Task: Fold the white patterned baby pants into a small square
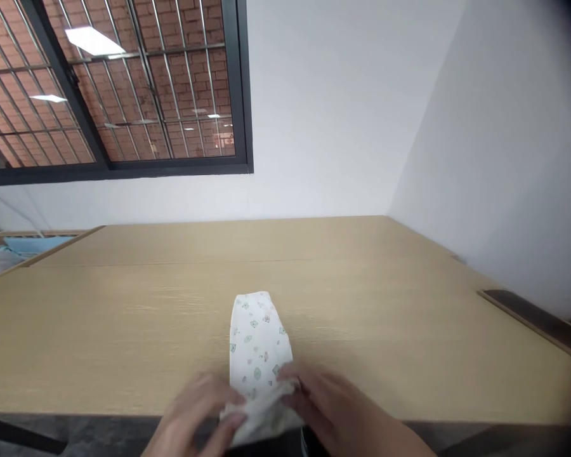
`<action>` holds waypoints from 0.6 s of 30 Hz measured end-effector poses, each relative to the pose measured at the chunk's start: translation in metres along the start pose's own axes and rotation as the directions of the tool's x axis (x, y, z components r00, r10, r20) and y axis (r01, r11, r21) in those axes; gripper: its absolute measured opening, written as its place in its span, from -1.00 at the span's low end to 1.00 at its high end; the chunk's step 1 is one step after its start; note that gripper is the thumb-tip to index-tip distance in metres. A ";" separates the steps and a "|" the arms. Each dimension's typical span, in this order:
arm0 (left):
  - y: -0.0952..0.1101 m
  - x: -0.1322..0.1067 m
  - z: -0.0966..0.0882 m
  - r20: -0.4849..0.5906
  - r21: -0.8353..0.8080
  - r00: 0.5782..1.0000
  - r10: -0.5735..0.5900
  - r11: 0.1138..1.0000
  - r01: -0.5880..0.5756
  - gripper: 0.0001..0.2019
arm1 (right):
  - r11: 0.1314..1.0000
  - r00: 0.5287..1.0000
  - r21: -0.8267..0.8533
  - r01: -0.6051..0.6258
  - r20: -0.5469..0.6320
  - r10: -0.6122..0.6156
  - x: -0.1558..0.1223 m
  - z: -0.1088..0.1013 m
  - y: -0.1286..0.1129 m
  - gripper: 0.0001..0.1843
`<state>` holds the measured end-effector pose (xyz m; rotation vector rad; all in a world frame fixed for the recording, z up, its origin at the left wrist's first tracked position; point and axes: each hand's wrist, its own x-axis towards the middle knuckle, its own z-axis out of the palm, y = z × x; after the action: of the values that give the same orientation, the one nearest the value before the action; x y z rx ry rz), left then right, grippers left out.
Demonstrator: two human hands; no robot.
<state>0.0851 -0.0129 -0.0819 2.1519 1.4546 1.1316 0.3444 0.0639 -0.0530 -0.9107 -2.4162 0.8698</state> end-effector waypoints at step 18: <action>-0.057 0.071 0.081 -0.136 0.602 0.988 0.071 0.798 0.025 -0.67 | 0.901 0.958 -0.414 -0.129 -0.286 0.006 0.140 0.023 0.065 -0.62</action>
<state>0.1217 0.0883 -0.1391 2.5314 2.0944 0.9341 0.2625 0.1904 -0.0916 -1.1913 -2.3693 0.1974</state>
